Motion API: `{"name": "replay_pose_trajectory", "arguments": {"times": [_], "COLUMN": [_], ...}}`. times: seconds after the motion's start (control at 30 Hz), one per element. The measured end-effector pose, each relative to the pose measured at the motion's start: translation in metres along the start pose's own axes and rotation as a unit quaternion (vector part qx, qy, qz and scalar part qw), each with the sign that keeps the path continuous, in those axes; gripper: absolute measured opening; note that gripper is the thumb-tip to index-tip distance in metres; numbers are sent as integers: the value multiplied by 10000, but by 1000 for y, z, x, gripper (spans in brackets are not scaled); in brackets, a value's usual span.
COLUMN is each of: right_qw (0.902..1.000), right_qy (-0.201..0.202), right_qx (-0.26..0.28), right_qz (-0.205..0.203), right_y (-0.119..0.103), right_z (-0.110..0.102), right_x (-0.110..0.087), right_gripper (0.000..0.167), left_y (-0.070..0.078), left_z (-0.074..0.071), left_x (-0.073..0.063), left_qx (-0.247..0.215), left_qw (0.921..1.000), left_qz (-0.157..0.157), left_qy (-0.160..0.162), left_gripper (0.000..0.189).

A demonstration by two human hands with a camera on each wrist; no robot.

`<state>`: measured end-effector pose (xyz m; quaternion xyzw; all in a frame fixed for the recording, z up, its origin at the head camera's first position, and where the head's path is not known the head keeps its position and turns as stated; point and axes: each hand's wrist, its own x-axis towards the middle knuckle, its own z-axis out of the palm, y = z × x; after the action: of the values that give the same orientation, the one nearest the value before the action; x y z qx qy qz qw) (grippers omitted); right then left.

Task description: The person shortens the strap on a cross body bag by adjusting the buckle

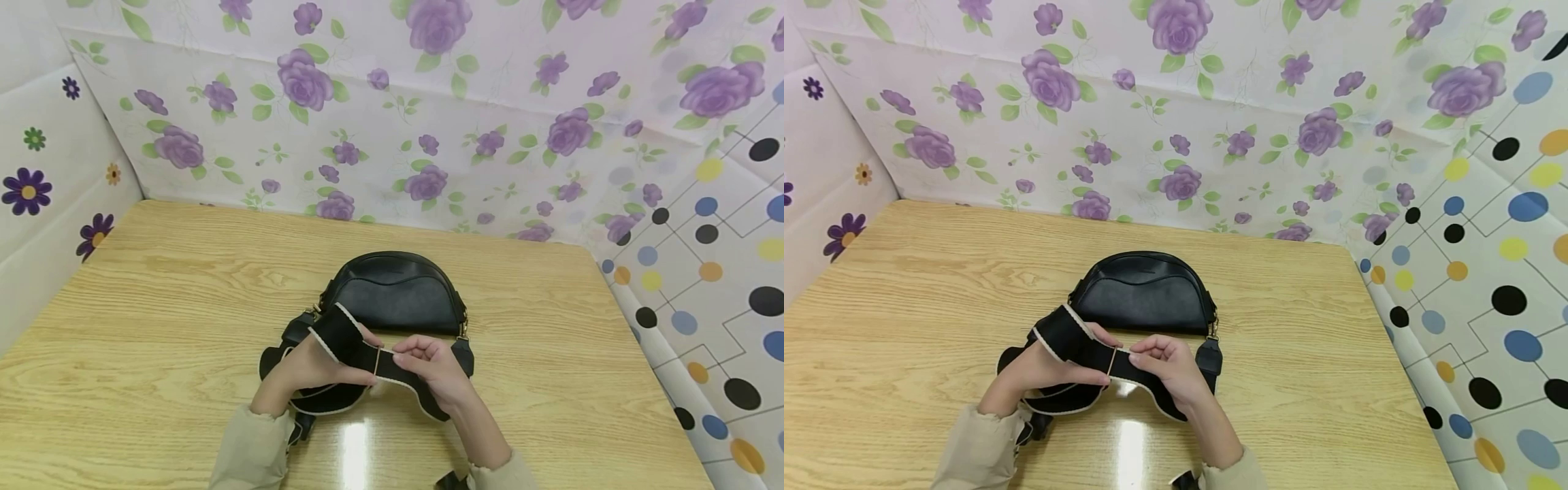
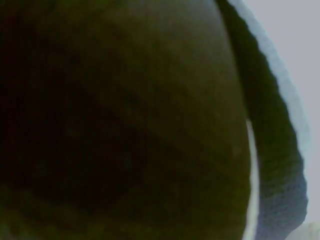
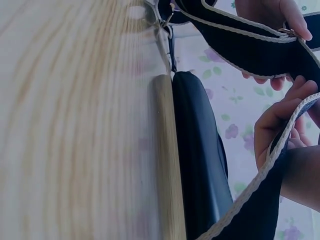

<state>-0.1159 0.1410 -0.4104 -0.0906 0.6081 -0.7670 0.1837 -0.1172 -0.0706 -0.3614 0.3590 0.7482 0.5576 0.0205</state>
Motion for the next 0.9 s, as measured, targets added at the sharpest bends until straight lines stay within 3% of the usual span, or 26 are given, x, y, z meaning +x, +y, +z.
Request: {"name": "replay_pose_trajectory", "arguments": {"times": [0.27,0.53,0.9], "right_qw": [9999,9993,9995], "right_qy": [-75,-205,-251], "right_qx": [28,-40,-78], "right_qz": [-96,-310,-170], "right_y": [0,3,2], "right_z": [6,8,8], "right_x": [3,7,6], "right_gripper": [25,29,26], "left_y": [-1,4,2], "left_z": [4,4,1], "left_x": [1,3,3], "left_qx": [-22,85,201], "left_qw": [9996,9993,9980], "left_qz": [291,351,582], "left_qy": [2,-78,-153], "left_gripper": [40,39,38]}}
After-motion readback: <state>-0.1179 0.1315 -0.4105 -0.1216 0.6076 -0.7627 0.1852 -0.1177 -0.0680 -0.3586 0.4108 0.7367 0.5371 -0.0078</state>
